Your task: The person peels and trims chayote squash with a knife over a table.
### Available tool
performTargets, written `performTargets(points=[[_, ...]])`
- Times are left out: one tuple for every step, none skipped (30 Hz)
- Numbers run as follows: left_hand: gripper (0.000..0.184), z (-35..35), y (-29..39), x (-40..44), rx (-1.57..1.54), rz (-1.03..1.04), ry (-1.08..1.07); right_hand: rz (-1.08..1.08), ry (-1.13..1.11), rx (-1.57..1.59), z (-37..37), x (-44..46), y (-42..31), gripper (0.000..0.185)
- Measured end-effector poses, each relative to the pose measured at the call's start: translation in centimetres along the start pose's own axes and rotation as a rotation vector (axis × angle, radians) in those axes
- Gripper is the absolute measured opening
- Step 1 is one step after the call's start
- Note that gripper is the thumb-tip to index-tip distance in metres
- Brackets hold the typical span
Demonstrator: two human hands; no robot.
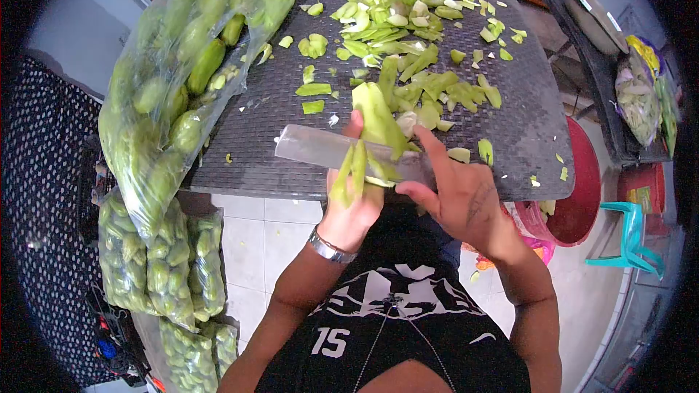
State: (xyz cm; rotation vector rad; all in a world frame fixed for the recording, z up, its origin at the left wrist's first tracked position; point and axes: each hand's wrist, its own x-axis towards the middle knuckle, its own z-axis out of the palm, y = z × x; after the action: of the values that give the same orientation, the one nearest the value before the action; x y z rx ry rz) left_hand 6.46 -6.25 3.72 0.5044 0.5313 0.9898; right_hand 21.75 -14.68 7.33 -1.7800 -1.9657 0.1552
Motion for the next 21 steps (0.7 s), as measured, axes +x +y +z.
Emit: performTargets(points=[[0.058,-0.2,0.2,-0.2,0.057,-0.025,-0.02,0.019,-0.014,-0.018,-0.2,0.2,0.5,0.081],[0.056,-0.5,0.5,-0.6,0.114,-0.053,-0.037,0.039,-0.032,-0.033,-0.3,0.3,0.9,0.08],[0.054,-0.6,0.6,-0.5,0.1,-0.077,-0.046,0.041,-0.04,0.004,-0.4,0.4,1.4,0.081],[0.052,-0.8,0.6,-0.5,0.086,-0.1,-0.054,0.042,-0.05,0.041,-0.6,0.4,1.9,0.081],[0.05,-1.2,0.5,-0.2,-0.003,-0.118,-0.045,0.041,-0.063,0.078,-0.7,0.4,2.2,0.081],[0.047,-0.8,0.7,0.1,-0.091,-0.136,-0.038,0.004,-0.068,0.074,-0.7,0.2,2.0,0.082],[0.048,0.1,1.2,0.7,-0.148,-0.201,-0.014,-0.031,-0.075,0.071,-0.5,-0.2,1.4,0.082],[0.049,0.4,1.4,0.7,-0.133,-0.228,-0.016,-0.068,-0.08,0.065,-0.6,-0.5,0.8,0.083],[0.051,0.5,1.8,0.8,-0.117,-0.254,-0.02,0.003,-0.203,0.08,-1.7,-0.2,-0.1,0.085],[0.053,0.5,1.9,0.8,-0.1,-0.284,-0.023,-0.004,-0.196,0.078,-1.6,-0.2,0.0,0.085],[0.056,-0.1,1.4,1.2,-0.121,-0.312,-0.01,-0.012,-0.19,0.076,-1.4,-0.2,0.2,0.084],[0.053,-0.2,1.4,1.3,-0.118,-0.307,-0.006,-0.022,-0.183,0.075,-1.2,-0.2,0.4,0.084],[0.051,-0.3,1.4,1.3,-0.115,-0.304,-0.002,-0.017,-0.183,0.063,-1.2,-0.1,0.6,0.083],[0.049,-0.3,1.4,1.3,-0.113,-0.302,0.002,-0.01,-0.184,0.051,-1.1,-0.1,0.9,0.083],[0.049,0.0,1.5,1.2,-0.117,-0.271,0.024,-0.005,-0.186,0.037,-1.1,0.1,1.1,0.082],[0.05,0.7,1.7,1.0,-0.123,-0.237,0.045,0.013,-0.18,0.014,-1.2,0.2,1.5,0.081],[0.051,1.0,1.9,0.8,-0.128,-0.203,0.068,0.03,-0.176,-0.007,-1.1,0.3,1.8,0.081],[0.051,0.2,1.8,0.8,-0.154,-0.256,0.001,0.045,-0.173,-0.028,-1.1,0.5,2.1,0.08],[0.052,-1.1,1.8,1.0,-0.178,-0.307,-0.065,0.048,-0.166,-0.052,-1.0,0.6,2.3,0.08],[0.052,-2.2,1.9,0.9,-0.199,-0.361,-0.13,0.054,-0.158,-0.075,-0.9,0.6,2.6,0.079],[0.049,-2.3,2.2,0.5,-0.164,-0.346,-0.137,0.063,-0.148,-0.1,-0.8,0.6,3.0,0.079]])
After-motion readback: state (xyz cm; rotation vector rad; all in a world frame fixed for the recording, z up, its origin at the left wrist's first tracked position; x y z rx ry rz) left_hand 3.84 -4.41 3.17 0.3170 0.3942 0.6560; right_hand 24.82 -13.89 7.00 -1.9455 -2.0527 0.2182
